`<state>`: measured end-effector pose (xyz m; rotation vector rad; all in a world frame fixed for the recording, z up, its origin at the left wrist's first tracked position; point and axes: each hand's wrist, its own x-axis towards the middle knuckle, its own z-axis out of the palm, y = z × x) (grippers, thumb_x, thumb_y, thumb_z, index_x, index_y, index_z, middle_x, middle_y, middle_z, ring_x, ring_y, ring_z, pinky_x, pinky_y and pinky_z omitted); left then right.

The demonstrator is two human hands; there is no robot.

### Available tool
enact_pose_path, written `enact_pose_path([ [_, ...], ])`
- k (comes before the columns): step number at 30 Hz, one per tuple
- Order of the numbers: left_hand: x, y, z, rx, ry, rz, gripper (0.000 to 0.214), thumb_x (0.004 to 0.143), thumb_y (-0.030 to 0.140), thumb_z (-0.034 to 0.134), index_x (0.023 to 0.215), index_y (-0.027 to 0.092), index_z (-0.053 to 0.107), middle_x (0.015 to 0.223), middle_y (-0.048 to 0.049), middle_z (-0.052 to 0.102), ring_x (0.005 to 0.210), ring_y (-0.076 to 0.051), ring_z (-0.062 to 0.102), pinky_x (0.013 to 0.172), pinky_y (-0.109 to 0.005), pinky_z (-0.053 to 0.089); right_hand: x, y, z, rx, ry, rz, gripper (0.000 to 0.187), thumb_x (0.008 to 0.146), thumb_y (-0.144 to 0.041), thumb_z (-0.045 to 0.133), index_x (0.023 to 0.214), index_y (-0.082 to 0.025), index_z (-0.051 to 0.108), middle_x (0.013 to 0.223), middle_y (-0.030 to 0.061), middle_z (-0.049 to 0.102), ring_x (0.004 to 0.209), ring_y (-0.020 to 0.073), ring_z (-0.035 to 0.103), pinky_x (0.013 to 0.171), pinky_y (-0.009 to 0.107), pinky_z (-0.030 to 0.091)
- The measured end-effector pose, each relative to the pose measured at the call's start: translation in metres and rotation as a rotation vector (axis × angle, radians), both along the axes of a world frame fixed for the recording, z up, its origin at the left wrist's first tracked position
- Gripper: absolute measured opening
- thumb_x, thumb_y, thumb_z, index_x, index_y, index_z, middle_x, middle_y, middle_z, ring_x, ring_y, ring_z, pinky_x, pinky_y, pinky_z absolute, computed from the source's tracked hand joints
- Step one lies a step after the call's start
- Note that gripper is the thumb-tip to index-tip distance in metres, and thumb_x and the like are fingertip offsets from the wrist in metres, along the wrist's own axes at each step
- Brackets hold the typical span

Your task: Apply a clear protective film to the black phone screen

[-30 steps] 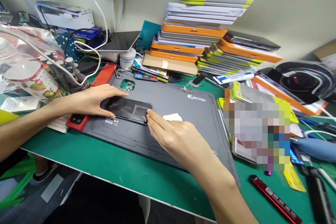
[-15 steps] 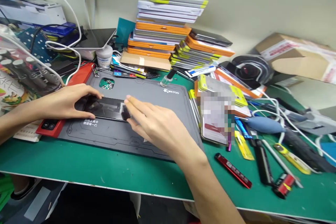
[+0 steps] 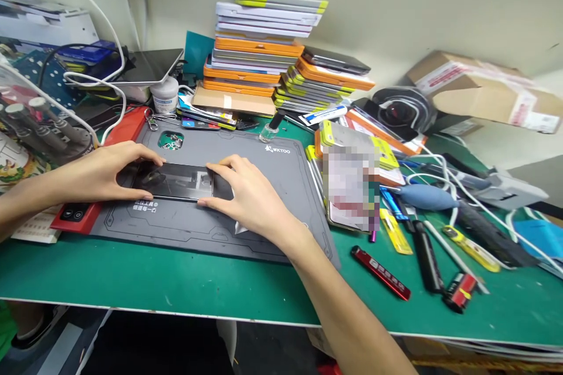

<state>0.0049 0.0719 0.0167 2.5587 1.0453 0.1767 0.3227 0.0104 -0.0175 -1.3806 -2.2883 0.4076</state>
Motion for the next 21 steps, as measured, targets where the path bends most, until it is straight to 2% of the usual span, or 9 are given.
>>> enact_pose_path([
  [7, -0.0007, -0.0009, -0.002, 0.001, 0.006, 0.004, 0.067, 0.086, 0.066, 0.072, 0.138, 0.026, 0.06, 0.131, -0.0068, 0.067, 0.116, -0.026, 0.065, 0.098, -0.034, 0.05, -0.0013, 0.0012, -0.0018, -0.034, 0.094, -0.004, 0.055, 0.09, -0.06, 0.074, 0.134, -0.027, 0.066, 0.123, 0.0097, 0.067, 0.119, 0.0317, 0.064, 0.106, 0.053, 0.053],
  [21, -0.0004, -0.0027, -0.0024, -0.027, -0.042, -0.024, 0.064, 0.087, 0.057, 0.077, 0.138, 0.025, 0.057, 0.134, -0.0068, 0.065, 0.122, -0.025, 0.062, 0.102, -0.032, 0.047, 0.0014, 0.0018, -0.0037, -0.007, 0.116, 0.006, 0.054, 0.091, -0.062, 0.072, 0.13, -0.025, 0.068, 0.123, 0.0095, 0.069, 0.116, 0.031, 0.068, 0.105, 0.051, 0.055],
])
